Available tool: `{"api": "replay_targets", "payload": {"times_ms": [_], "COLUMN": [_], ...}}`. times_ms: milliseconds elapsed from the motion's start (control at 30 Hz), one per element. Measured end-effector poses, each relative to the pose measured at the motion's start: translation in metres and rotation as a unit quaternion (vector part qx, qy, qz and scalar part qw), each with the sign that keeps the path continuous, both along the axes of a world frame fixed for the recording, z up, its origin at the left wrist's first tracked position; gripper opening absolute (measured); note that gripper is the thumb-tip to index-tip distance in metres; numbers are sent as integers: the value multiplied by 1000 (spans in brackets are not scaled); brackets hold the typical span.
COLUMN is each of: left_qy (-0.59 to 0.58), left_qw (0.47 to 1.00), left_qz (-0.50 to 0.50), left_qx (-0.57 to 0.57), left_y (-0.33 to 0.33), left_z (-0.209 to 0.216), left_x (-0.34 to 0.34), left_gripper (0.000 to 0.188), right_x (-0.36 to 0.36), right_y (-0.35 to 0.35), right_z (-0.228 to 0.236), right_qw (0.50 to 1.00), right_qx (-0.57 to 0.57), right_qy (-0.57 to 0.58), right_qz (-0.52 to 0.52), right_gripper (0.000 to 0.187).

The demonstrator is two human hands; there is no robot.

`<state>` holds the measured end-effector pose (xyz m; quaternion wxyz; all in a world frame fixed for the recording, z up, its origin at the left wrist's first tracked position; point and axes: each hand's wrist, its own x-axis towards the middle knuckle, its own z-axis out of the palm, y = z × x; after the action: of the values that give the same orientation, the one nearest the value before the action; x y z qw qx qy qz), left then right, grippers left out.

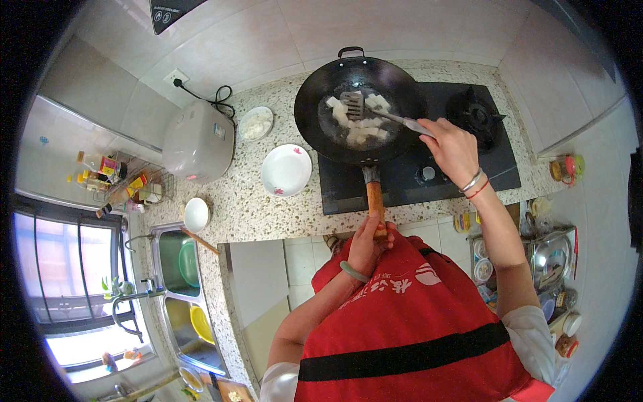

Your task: The person stirs white tofu cubes in a wok on a gas stove using a metal spatula. After cooking, the person moves the wok to the sink and pours the contents into a yellow strainer to drain the liquid.

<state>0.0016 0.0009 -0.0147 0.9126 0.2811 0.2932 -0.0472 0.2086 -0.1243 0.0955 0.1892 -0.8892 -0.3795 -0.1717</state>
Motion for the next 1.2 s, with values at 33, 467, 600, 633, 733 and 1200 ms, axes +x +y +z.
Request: {"api": "replay_targets", "payload": {"times_ms": [33, 467, 600, 633, 733, 1200], "left_qy": [-2, 8, 4, 5, 6, 4], "left_qw": [1000, 1000, 1000, 1000, 1000, 1000], "left_qz": [-2, 3, 4, 5, 3, -1], "left_qx": [-3, -7, -7, -6, -5, 3], "left_y": [0, -2, -2, -2, -2, -3], "left_z": [-2, 7, 9, 9, 6, 3], "left_x": [0, -1, -2, -2, -4, -4], "left_gripper": [28, 31, 31, 31, 32, 35], "right_x": [-1, -13, -14, -14, -16, -18], "right_y": [-3, -46, -46, -46, -44, -20], "right_z": [3, 52, 54, 54, 55, -2], "right_qw": [1000, 993, 991, 990, 988, 991], "right_qx": [8, -64, -87, -88, -98, -80], "right_qy": [5, -34, -38, -39, -44, 73], "right_qz": [-1, -89, -100, -100, -107, -74], "right_gripper": [25, 19, 18, 18, 18, 20]}}
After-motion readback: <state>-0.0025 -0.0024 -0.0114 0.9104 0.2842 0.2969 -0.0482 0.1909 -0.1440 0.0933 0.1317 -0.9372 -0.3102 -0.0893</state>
